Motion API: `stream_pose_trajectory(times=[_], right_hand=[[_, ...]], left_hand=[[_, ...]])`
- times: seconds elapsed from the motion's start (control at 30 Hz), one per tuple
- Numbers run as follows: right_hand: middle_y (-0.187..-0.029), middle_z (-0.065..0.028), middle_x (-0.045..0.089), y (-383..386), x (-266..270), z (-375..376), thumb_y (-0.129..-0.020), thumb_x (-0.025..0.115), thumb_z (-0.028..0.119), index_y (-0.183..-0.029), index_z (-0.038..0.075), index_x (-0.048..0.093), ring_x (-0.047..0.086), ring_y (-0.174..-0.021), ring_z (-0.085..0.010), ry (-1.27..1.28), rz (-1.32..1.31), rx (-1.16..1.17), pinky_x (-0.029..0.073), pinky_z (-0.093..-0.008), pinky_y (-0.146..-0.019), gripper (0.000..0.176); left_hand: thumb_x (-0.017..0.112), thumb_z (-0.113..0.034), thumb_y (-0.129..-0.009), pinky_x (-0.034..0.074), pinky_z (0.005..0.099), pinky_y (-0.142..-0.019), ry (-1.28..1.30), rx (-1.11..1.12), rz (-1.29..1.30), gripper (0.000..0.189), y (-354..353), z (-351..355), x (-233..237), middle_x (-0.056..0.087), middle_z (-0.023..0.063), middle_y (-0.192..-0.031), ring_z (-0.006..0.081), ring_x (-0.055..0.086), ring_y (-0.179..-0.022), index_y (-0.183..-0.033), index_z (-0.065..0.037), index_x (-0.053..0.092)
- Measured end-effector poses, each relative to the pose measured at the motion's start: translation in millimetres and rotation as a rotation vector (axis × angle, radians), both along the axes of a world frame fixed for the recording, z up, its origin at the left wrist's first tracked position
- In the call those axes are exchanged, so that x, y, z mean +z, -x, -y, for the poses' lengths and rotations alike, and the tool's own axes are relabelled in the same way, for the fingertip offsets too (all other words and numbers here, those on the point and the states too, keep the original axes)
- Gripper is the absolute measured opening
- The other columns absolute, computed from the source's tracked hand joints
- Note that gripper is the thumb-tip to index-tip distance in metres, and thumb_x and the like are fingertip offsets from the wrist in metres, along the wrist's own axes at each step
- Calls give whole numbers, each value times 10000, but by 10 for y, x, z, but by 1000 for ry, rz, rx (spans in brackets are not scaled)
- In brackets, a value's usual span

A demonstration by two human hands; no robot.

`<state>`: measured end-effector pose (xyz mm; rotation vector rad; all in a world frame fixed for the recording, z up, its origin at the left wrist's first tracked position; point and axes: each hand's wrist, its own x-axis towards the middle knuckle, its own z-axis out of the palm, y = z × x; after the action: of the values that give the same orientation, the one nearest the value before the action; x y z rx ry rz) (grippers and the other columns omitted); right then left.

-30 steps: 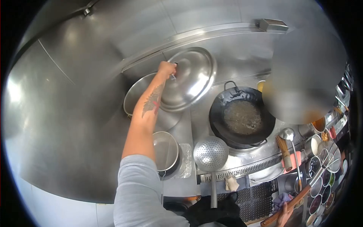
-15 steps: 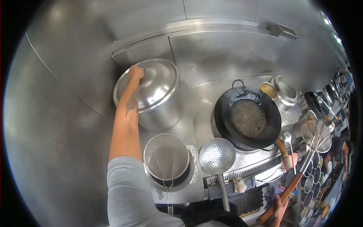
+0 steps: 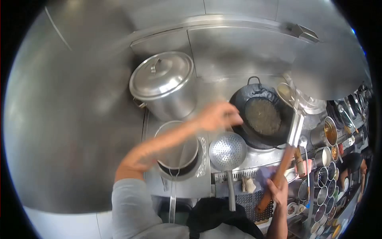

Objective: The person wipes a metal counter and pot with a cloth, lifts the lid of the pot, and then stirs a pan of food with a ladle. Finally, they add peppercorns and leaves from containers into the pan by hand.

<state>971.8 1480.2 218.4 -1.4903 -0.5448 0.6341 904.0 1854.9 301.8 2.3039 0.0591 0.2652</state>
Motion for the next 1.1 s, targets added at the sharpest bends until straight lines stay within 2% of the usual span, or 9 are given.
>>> stream_pose_trajectory(times=[0.07, 0.2, 0.23, 0.33, 0.53, 0.77, 0.97, 1.07, 1.1], right_hand=[[-963, -96, 673, -86, 132, -408, -819, 734, 166, -1192, -14, 603, 655, -834, -168, 220, 97, 311, 520, -344, -720, 434], [-1169, -181, 616, 250, 367, -1054, -797, 741, 148, -1200, -18, 587, 636, -1060, -333, -113, 413, 473, 512, -396, -900, 462], [-1200, -185, 582, 340, 466, -1167, -800, 734, 124, -1195, 12, 596, 627, -1078, -343, -166, 785, 428, 515, -402, -907, 433], [-1213, -199, 572, 472, 504, -1474, -789, 738, 124, -1207, 56, 607, 638, -1046, -376, -120, 676, 582, 522, -413, -902, 443], [-1046, -241, 679, 40, -520, -2680, -841, 662, 140, -1245, 72, 604, 660, -1009, -382, 249, 637, 196, 527, -459, -895, 414], [-1358, -127, 551, 712, 428, -4209, -824, 559, 22, -1196, 116, 644, 583, -1194, -320, -348, 1130, 32, 488, -450, -981, 393], [-1393, -124, 542, 471, -398, -5372, -882, 534, 174, -1212, 145, 646, 427, -1383, -246, -228, 1417, 174, 113, -622, -1189, 350], [-1383, -128, 552, -190, -550, -5499, -900, 526, 172, -1210, 138, 637, 435, -1372, -282, -109, 1183, -213, 184, -584, -1183, 331], [-1390, -156, 539, -543, -489, -5583, -925, 509, 184, -1224, 102, 622, 424, -1377, -301, -134, 676, -90, 214, -559, -1176, 329]], left_hand=[[623, -452, -957, 456, 417, -1033, 76, 37, -38, 646, 216, 1220, -457, 576, 277, -1279, 349, 574, -1216, -1358, 42, 510], [649, -333, -966, 484, 360, -978, 646, 207, 39, 524, 666, 1471, -228, 636, 166, -1199, 220, 627, -1112, -1349, 1, 523], [663, -281, -959, 504, 309, -836, 646, 372, 6, 473, 887, 1445, -58, 640, 109, -1101, 148, 624, -972, -1319, -1, 538], [680, -155, -942, 495, 245, -580, 407, 801, 398, 327, 1644, 1048, 22, 628, 8, -826, 81, 617, -686, -1208, 5, 577], [653, -22, -869, 440, 261, -463, 201, 1205, 56, 120, 3091, 719, 253, 562, 13, -684, 93, 552, -507, -939, 14, 562], [657, -36, -888, 422, 255, -447, 168, 1242, 43, 162, 3464, 601, 193, 565, 38, -638, 104, 547, -479, -832, -4, 508], [656, -11, -881, 421, 256, -437, 230, 1253, 45, 151, 3343, 487, 125, 545, 49, -619, 131, 533, -460, -866, -8, 505], [644, 27, -865, 429, 261, -413, 232, 1335, -23, 147, 3465, 549, 137, 557, 74, -645, 137, 534, -440, -878, 2, 499], [639, 36, -861, 435, 262, -409, 229, 1350, -53, 146, 3532, 560, 128, 561, 79, -652, 139, 537, -434, -880, 6, 498]])
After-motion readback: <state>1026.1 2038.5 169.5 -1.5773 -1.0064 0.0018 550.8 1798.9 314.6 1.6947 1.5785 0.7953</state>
